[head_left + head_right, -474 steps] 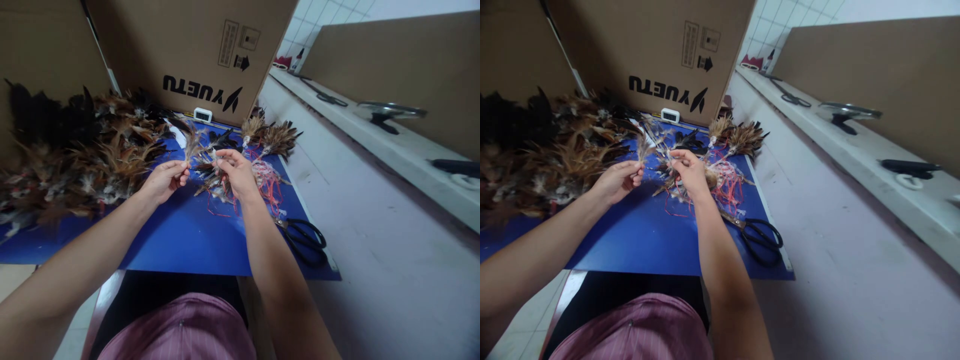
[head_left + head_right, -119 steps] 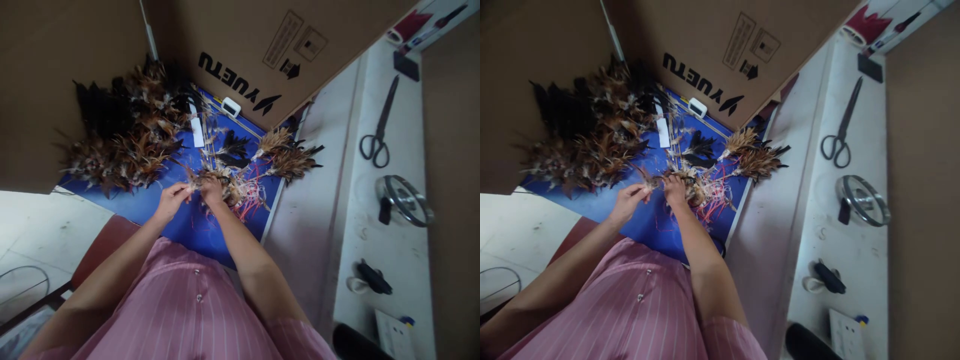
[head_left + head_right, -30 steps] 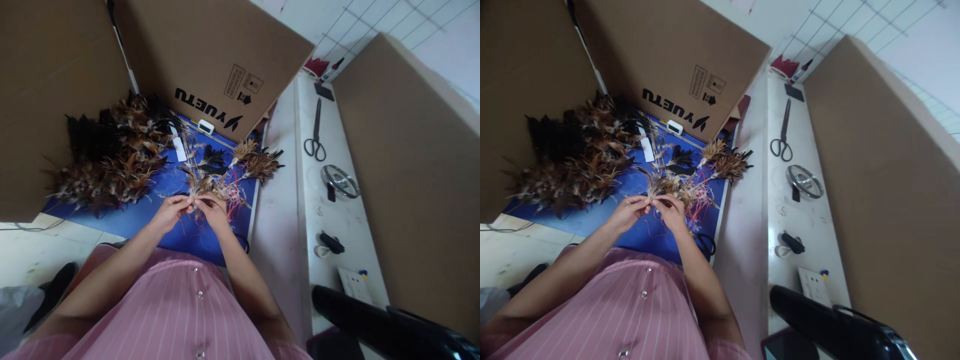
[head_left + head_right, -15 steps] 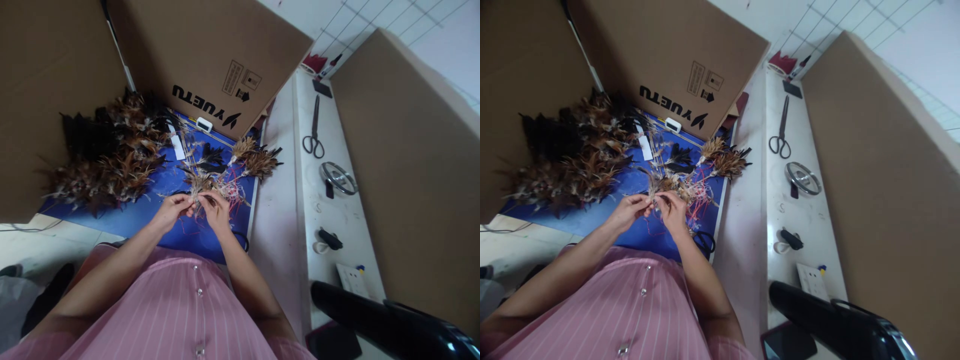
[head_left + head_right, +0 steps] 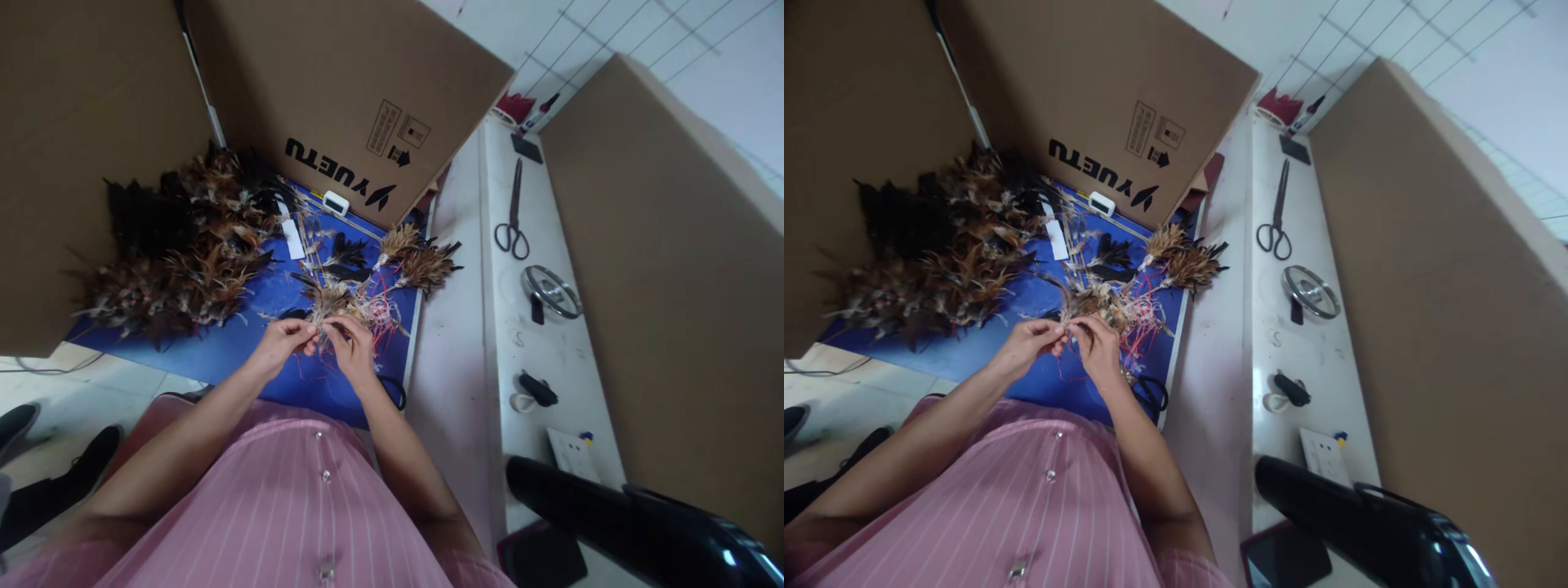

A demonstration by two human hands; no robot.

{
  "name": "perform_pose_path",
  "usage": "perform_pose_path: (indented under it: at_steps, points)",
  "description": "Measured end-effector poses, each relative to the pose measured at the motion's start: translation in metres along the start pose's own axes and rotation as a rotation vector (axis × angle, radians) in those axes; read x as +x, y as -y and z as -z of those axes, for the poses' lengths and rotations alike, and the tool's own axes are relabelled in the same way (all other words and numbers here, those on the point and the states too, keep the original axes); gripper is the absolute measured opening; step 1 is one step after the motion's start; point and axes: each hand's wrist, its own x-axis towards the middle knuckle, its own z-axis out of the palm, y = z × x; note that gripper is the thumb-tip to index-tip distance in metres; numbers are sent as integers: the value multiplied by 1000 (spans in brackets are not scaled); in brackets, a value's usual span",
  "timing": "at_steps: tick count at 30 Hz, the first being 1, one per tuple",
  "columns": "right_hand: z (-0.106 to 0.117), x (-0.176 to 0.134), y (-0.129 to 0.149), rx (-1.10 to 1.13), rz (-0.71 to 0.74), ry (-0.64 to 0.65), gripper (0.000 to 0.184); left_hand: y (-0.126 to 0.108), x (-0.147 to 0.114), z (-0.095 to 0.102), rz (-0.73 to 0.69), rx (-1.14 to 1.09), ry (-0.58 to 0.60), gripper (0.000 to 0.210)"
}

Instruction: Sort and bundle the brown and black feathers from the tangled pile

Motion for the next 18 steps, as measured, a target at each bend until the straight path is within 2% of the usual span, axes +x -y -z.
perform_pose_path:
  at_steps: [14,18]
  points:
    - [-15,-14,-5,109,-66,37,17,9,-13,10,-25,73,-17,33]
    - [-18,-18,-13,201,-208,11,16,17,-19,21,-26,109,-62,33]
